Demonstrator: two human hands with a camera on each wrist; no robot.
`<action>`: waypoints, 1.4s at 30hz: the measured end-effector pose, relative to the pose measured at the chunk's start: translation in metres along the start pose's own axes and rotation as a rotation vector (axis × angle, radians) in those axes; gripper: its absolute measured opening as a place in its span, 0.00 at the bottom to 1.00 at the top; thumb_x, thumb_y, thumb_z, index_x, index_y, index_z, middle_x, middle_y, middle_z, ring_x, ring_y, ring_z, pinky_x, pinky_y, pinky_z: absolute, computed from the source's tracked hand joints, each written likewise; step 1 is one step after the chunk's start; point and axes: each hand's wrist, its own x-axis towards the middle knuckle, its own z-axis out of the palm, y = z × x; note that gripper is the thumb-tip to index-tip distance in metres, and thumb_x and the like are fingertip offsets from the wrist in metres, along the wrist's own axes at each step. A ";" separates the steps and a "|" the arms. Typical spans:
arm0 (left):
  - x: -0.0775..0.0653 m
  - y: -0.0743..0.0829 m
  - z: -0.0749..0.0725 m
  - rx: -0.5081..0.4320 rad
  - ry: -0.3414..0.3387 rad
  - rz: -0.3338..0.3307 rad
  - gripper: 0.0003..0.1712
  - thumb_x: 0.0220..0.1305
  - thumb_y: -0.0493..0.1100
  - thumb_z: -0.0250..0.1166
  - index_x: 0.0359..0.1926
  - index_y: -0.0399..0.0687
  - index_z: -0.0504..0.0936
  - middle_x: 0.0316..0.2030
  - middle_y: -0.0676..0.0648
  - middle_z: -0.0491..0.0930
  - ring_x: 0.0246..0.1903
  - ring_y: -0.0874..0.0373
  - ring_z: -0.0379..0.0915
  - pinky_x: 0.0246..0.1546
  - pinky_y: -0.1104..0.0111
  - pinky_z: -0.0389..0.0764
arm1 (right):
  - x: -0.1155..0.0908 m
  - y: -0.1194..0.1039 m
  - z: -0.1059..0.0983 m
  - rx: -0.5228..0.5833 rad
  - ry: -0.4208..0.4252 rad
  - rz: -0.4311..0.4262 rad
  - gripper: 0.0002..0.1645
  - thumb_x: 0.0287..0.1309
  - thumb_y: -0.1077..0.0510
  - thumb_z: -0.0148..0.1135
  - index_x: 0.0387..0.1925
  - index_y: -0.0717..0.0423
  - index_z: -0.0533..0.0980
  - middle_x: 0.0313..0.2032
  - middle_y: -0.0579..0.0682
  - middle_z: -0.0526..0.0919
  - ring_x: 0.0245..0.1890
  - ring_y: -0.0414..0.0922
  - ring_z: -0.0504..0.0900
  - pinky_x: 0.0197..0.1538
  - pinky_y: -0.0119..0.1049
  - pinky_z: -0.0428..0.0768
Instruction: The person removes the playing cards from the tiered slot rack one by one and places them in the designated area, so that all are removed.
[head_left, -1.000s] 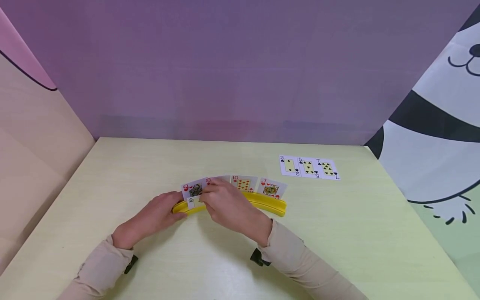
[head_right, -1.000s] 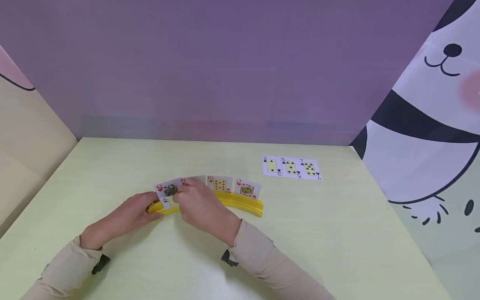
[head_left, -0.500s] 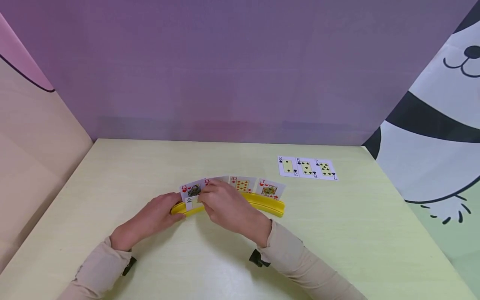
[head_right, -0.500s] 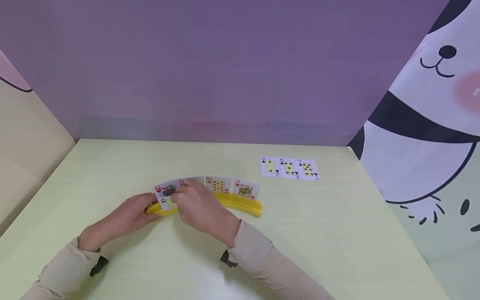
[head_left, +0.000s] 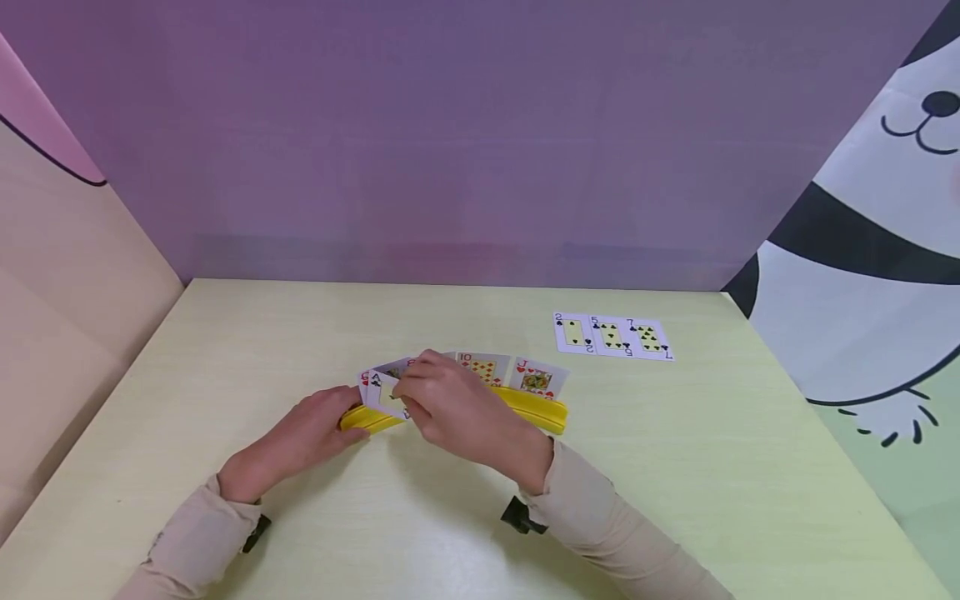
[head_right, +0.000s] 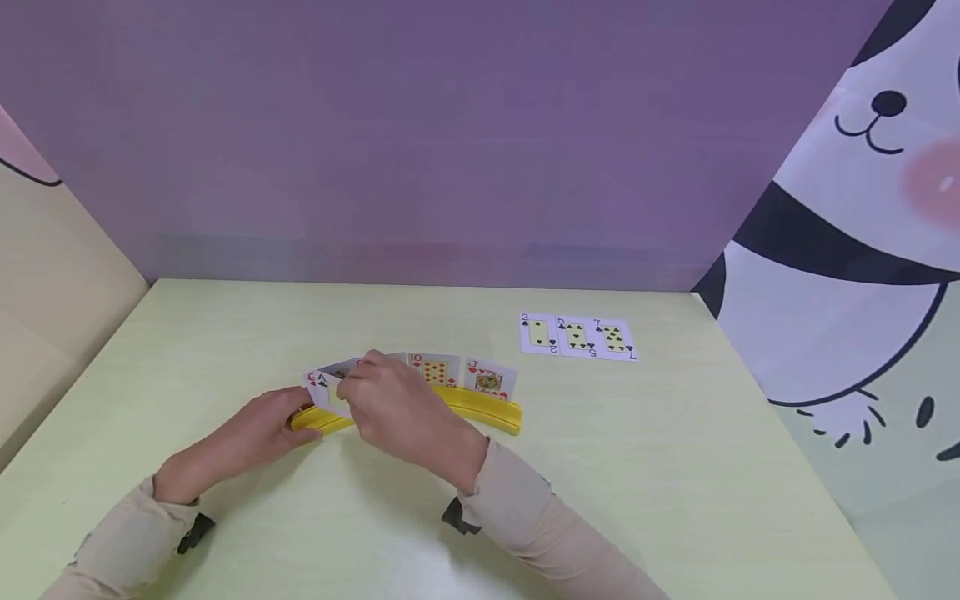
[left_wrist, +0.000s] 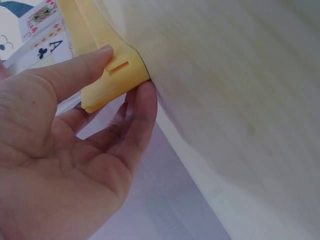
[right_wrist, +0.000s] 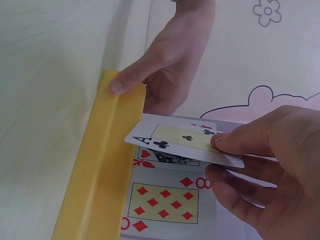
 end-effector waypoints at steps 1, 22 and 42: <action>0.000 0.000 0.000 -0.005 -0.002 -0.004 0.25 0.59 0.38 0.73 0.56 0.41 0.77 0.43 0.48 0.81 0.37 0.56 0.72 0.40 0.61 0.75 | 0.000 0.000 -0.001 0.013 0.013 -0.001 0.07 0.61 0.64 0.67 0.40 0.55 0.85 0.41 0.45 0.87 0.44 0.42 0.77 0.52 0.32 0.77; 0.001 0.002 -0.001 -0.016 -0.033 -0.060 0.26 0.60 0.40 0.72 0.59 0.39 0.76 0.48 0.46 0.81 0.39 0.55 0.72 0.42 0.60 0.75 | -0.007 0.018 -0.028 0.161 0.323 -0.036 0.08 0.58 0.71 0.65 0.37 0.59 0.84 0.40 0.50 0.83 0.41 0.43 0.81 0.45 0.27 0.80; -0.004 -0.004 -0.003 -0.003 -0.011 -0.067 0.28 0.60 0.39 0.73 0.60 0.37 0.76 0.51 0.44 0.80 0.41 0.54 0.73 0.44 0.59 0.76 | -0.025 0.042 -0.058 0.129 0.545 0.051 0.07 0.61 0.71 0.63 0.39 0.61 0.81 0.39 0.51 0.82 0.39 0.45 0.80 0.44 0.41 0.82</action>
